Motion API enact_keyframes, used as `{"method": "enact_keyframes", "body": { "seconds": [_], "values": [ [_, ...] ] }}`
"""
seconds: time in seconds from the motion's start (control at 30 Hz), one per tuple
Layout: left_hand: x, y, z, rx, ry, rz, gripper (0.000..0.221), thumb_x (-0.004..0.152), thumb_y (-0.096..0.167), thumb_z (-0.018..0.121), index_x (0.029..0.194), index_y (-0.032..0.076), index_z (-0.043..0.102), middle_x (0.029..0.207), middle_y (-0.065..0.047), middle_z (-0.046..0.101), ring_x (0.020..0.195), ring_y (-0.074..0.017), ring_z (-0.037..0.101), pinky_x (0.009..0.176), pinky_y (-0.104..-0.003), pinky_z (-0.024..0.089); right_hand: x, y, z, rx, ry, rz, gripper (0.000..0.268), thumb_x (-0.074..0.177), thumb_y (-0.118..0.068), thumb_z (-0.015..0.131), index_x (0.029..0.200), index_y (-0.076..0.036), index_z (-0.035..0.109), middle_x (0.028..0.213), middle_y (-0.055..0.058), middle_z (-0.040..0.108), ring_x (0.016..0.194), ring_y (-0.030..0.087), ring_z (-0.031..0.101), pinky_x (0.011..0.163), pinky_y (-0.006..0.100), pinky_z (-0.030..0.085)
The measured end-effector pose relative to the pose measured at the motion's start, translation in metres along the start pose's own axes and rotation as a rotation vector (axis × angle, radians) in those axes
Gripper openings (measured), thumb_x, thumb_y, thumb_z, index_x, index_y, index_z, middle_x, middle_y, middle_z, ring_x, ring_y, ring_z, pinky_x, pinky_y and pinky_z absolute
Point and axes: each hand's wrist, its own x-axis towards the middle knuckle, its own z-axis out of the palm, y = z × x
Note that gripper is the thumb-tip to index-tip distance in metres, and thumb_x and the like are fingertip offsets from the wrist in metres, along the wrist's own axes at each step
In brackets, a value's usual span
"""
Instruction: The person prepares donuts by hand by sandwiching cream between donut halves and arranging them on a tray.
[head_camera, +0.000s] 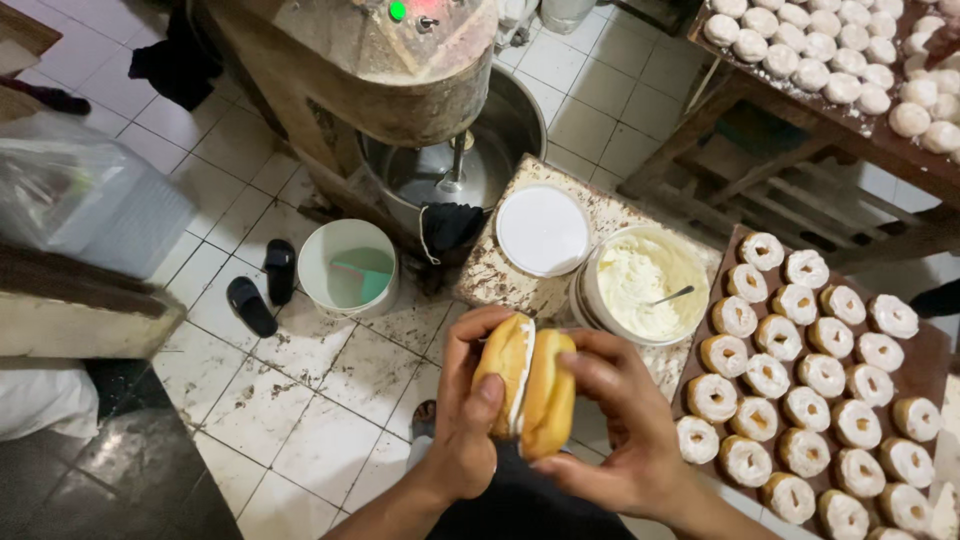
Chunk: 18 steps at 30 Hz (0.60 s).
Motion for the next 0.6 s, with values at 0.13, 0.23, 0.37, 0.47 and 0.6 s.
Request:
{"method": "enact_keyframes", "body": {
  "seconds": [0.13, 0.23, 0.37, 0.47, 0.6],
  "values": [
    [-0.007, 0.007, -0.018, 0.086, -0.073, 0.064, 0.053, 0.105, 0.036, 0.049, 0.143, -0.001, 0.042, 0.145, -0.018, 0.043, 0.134, -0.0262, 0.047, 0.118, -0.042, 0.039, 0.003, -0.007, 0.025, 0.231, 0.143, 0.300, 0.078, 0.082, -0.014, 0.086, 0.148, 0.001, 0.047, 0.147, 0.022, 0.048, 0.138, 0.032, 0.055, 0.112, 0.044, 0.053],
    [-0.013, 0.009, -0.028, 0.035, -0.068, 0.005, 0.056, 0.104, 0.037, 0.048, 0.144, -0.001, 0.040, 0.142, -0.019, 0.044, 0.130, -0.0254, 0.049, 0.114, -0.041, 0.041, 0.005, -0.012, 0.035, 0.233, 0.203, 0.312, 0.079, 0.080, -0.014, 0.085, 0.148, -0.001, 0.048, 0.145, 0.023, 0.051, 0.132, 0.030, 0.057, 0.106, 0.040, 0.053],
    [-0.023, 0.017, -0.041, -0.083, 0.016, -0.060, 0.056, 0.102, 0.037, 0.049, 0.141, -0.002, 0.044, 0.137, -0.020, 0.048, 0.126, -0.0254, 0.052, 0.111, -0.040, 0.042, 0.006, -0.018, 0.054, 0.002, 0.079, 0.130, 0.074, 0.080, -0.014, 0.085, 0.144, 0.001, 0.050, 0.148, 0.021, 0.048, 0.133, 0.029, 0.058, 0.104, 0.038, 0.057],
    [-0.025, 0.023, -0.051, 0.085, -0.077, -0.011, 0.056, 0.102, 0.040, 0.048, 0.140, -0.001, 0.044, 0.141, -0.018, 0.046, 0.122, -0.0232, 0.053, 0.106, -0.038, 0.045, 0.015, -0.015, 0.056, 0.335, 0.200, 0.357, 0.075, 0.080, -0.012, 0.083, 0.146, 0.001, 0.048, 0.144, 0.025, 0.052, 0.131, 0.033, 0.058, 0.105, 0.042, 0.056],
    [-0.023, 0.020, -0.055, 0.118, 0.018, 0.070, 0.055, 0.102, 0.039, 0.047, 0.139, -0.001, 0.046, 0.141, -0.018, 0.047, 0.131, -0.0252, 0.051, 0.115, -0.039, 0.041, 0.016, -0.020, 0.067, 0.242, 0.103, 0.056, 0.070, 0.087, -0.008, 0.080, 0.149, 0.001, 0.050, 0.154, 0.022, 0.045, 0.145, 0.032, 0.052, 0.122, 0.044, 0.045]
  ]
}}
